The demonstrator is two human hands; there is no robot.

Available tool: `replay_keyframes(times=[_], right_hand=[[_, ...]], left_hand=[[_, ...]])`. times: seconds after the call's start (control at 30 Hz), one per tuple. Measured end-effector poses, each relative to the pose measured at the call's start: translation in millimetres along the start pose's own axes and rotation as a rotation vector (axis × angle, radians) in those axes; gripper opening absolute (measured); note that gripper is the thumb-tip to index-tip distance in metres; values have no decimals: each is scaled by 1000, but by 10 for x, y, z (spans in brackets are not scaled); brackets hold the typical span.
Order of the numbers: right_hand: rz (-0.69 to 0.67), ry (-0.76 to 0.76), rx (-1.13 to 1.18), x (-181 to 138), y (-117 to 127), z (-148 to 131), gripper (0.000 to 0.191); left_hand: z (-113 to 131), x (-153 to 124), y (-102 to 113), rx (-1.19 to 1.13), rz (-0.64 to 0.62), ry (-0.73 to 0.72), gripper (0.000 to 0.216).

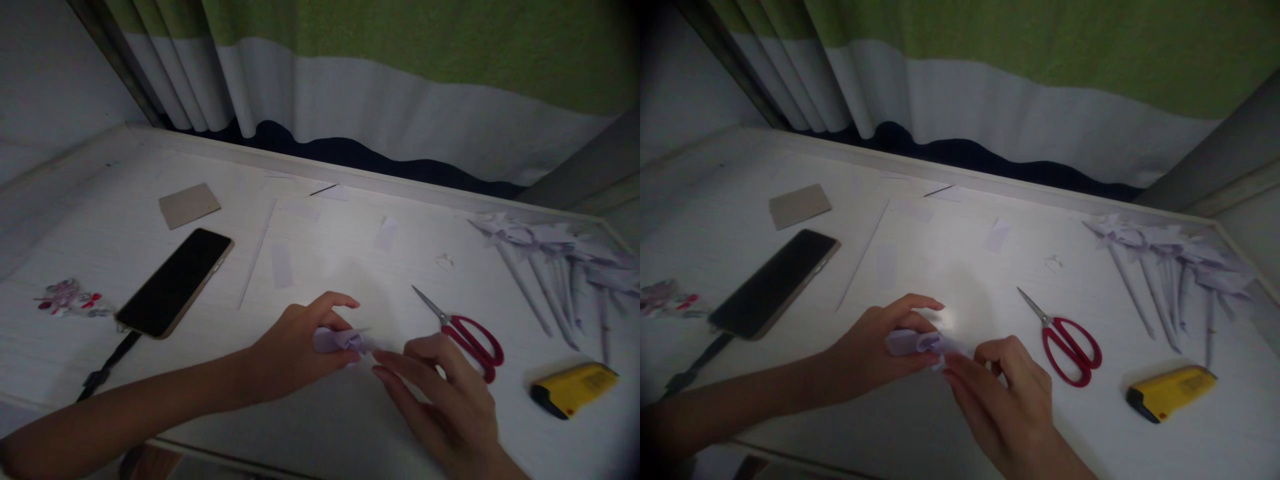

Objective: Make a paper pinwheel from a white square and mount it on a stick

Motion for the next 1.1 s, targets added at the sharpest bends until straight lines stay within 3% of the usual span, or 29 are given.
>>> replay_keyframes(times=[0.07,0.23,0.43,0.63,0.93,1.0,1.1], right_hand=[[-84,50,-171,61,-14,-8,12],[-313,201,-357,209,-109,-28,23],[-351,338,-473,293,-161,-86,34],[-479,355,-533,316,-255,-88,11],[-766,263,-409,383,-429,-159,12],[-751,215,-285,400,-420,-164,8],[-604,105,-42,443,-363,-140,5]], left_hand=[[14,2,-7,34,-24,-11,46],[-5,10,-57,92,-83,-20,51],[-53,-3,-51,138,-60,-18,52],[-92,-10,-29,104,-32,-4,55],[-130,-59,48,71,-47,9,52],[-138,-84,94,59,-24,-1,51],[-169,-122,179,32,8,5,52]])
Point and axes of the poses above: each hand's wrist, its own x-axis towards the middle knuckle, its own y-axis out of the back of the hand, z = x × y, the point moved 4 cm from there along x, towards the middle knuckle, and after that the axes turned 6 degrees about -x, right-handed, at the moved point
